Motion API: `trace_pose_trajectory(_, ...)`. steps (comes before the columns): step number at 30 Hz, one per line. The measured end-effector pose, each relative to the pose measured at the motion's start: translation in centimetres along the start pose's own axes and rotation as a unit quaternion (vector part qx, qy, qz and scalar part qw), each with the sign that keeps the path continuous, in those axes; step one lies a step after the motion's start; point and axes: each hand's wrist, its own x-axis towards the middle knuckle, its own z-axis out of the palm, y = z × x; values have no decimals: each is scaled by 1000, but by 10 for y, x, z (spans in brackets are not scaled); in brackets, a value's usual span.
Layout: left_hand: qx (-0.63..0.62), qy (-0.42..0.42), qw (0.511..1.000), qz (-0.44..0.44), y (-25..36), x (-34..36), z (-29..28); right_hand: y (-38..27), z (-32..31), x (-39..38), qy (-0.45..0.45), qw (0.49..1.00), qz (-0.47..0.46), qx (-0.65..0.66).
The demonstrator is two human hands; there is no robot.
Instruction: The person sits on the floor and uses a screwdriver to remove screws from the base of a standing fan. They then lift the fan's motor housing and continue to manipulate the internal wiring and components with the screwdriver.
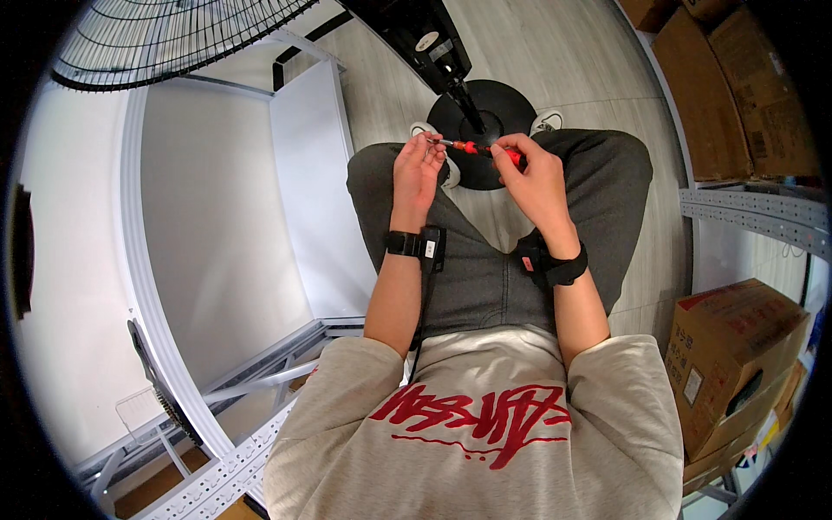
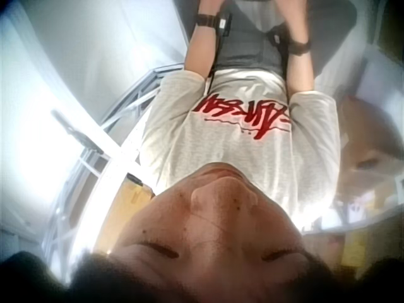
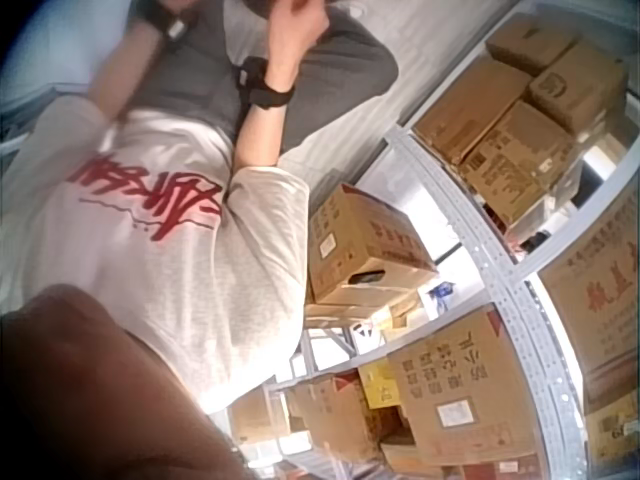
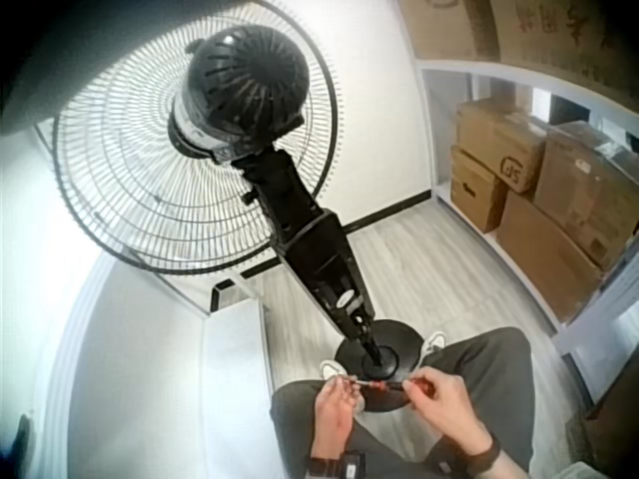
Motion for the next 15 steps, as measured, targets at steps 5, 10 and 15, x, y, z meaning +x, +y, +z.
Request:
trace_pose_trajectory(5,19,9,1000,-5,-1,0,-1,2,0,1,-5,1000,-1,3)
trace_pose_trajectory(10,19,15,1000,-6,1,-2,4,1,1,1,1,1000,1,-1)
trace_pose_trajectory(15,13,22,1000,-2,1,-2,4,3,1,1,0,1000,-1,-2)
